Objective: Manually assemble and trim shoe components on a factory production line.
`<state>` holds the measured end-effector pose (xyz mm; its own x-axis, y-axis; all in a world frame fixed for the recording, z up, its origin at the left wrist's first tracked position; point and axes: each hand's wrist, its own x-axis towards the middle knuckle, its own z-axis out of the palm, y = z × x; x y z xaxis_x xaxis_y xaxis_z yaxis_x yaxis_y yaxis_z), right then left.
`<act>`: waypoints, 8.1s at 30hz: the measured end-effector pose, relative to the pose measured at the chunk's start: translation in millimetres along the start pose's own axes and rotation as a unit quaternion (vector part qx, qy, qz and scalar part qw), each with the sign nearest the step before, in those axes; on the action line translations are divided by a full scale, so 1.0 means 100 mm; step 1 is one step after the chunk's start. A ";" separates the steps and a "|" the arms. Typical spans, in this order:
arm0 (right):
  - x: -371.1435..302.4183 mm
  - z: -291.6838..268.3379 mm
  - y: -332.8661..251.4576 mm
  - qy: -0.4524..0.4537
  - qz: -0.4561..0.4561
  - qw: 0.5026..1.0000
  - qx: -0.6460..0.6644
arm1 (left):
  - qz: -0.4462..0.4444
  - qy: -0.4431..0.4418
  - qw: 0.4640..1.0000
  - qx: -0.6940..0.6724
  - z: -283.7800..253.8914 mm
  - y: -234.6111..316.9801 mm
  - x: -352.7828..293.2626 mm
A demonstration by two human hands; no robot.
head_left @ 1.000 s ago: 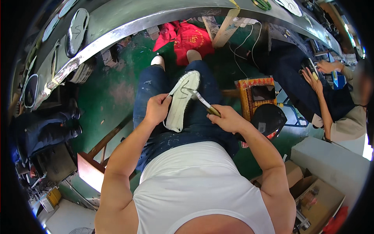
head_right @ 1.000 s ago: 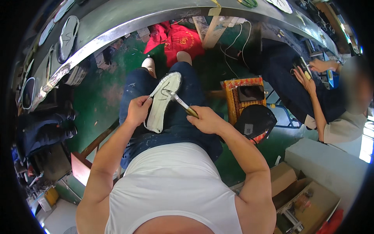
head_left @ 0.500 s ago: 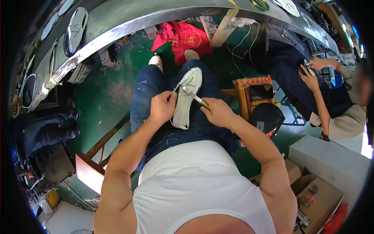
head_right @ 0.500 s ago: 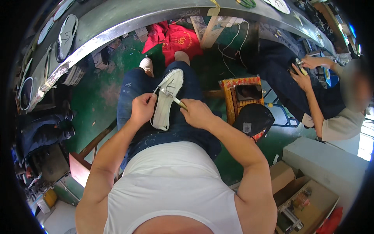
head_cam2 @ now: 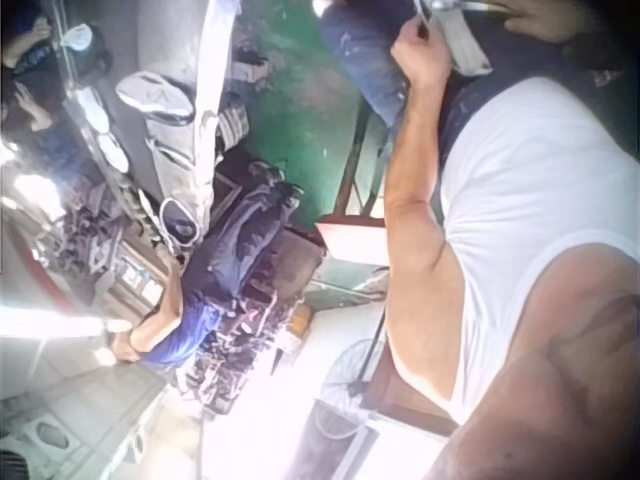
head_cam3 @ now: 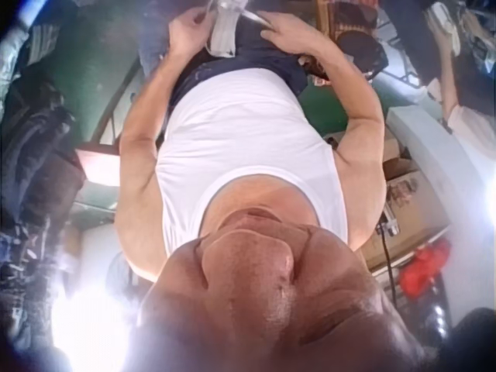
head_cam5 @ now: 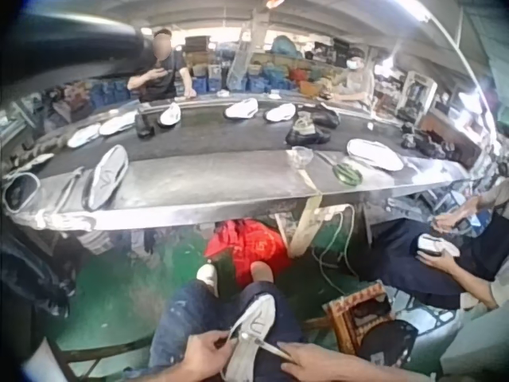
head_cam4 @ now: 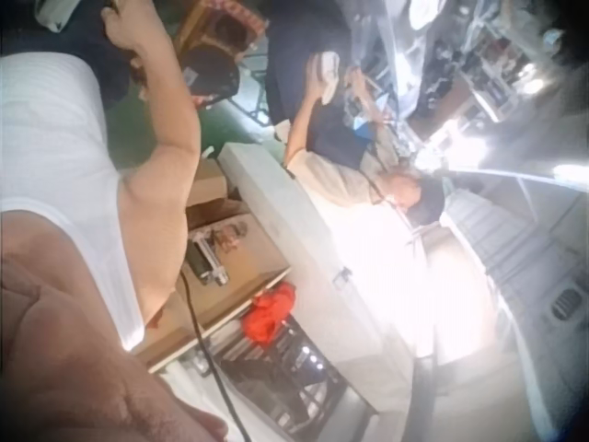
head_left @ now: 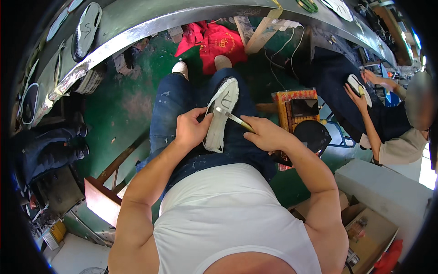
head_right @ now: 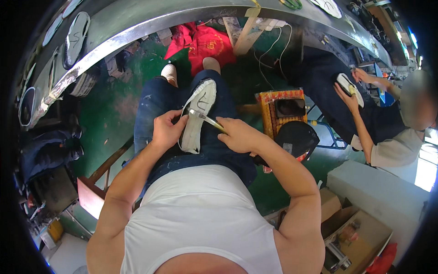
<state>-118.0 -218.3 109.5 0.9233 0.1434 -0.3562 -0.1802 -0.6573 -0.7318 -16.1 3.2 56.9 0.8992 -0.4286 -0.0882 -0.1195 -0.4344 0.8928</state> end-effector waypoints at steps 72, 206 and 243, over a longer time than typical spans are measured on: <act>0.75 -0.27 0.07 -0.046 0.129 0.990 -0.016 | 0.030 -0.231 0.964 0.132 0.13 -0.18 0.26; 0.12 0.08 -0.34 0.011 0.072 0.970 0.230 | -0.004 -0.163 0.913 -0.375 -0.59 -0.11 0.62; 0.62 0.24 -0.42 0.098 -0.048 0.992 -0.059 | -0.056 0.005 0.941 -0.334 -0.50 -0.28 0.59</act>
<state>-61.1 -163.7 104.1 0.9847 0.0695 -0.1599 -0.0587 -0.7317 -0.6791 61.9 29.8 49.1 0.8946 -0.4015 -0.1963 0.2639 0.1201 0.9570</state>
